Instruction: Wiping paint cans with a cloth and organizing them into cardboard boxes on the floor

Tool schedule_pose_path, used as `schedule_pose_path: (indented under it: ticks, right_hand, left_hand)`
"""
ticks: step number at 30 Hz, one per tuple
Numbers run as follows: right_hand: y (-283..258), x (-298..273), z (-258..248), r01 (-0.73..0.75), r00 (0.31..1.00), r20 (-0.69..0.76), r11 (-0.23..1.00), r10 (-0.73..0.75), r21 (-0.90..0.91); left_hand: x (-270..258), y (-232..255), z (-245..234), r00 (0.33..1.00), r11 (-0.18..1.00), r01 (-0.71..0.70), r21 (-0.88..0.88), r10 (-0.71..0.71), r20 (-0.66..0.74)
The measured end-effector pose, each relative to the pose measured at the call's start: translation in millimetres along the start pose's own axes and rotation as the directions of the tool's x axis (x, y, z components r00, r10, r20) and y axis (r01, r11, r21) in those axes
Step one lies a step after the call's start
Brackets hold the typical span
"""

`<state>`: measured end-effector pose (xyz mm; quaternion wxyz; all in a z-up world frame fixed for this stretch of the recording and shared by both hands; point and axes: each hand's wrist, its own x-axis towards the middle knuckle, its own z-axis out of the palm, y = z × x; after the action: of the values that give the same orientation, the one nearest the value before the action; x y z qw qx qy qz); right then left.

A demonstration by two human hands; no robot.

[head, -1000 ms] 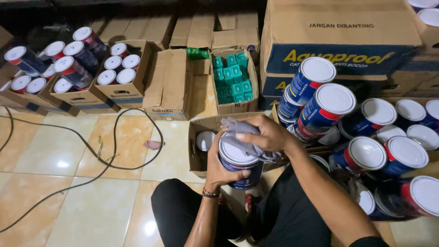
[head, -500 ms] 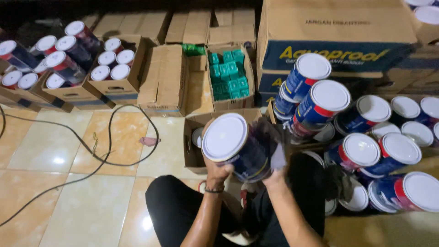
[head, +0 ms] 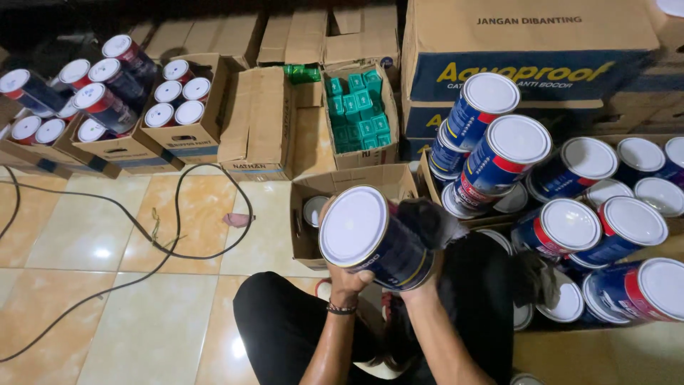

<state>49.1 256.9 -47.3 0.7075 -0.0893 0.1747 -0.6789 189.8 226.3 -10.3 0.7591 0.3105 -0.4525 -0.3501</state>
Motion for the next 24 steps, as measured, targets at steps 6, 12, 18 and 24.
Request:
schedule_pose_path:
  ticks: [6, 12, 18, 24]
  right_hand:
    - [-23.9, -2.0, 15.5, -0.245, 0.958, 0.08, 0.933, 0.274, -0.263]
    - [-92.4, 36.7, 117.4, 0.371, 0.905, 0.339, 0.087, -0.259, -0.924]
    - [-49.7, 34.7, 169.0, 0.862, 0.487, 0.597, -0.24, 0.637, -0.447]
    - [-75.0, 51.6, 163.5, 0.808, 0.399, 0.562, 0.012, 0.725, -0.589]
  left_hand:
    - [30.9, 18.0, -27.2, 0.984, 0.96, -0.167, 0.223, 0.178, -0.03]
    - [22.1, 30.8, -24.1, 0.999, 0.934, -0.054, 0.354, 0.048, 0.026]
    - [-2.2, 12.8, -22.3, 0.984, 0.942, -0.008, 0.335, -0.053, 0.173]
    - [-12.5, 0.7, -28.4, 0.938, 0.994, 0.109, 0.01, -0.106, 0.33]
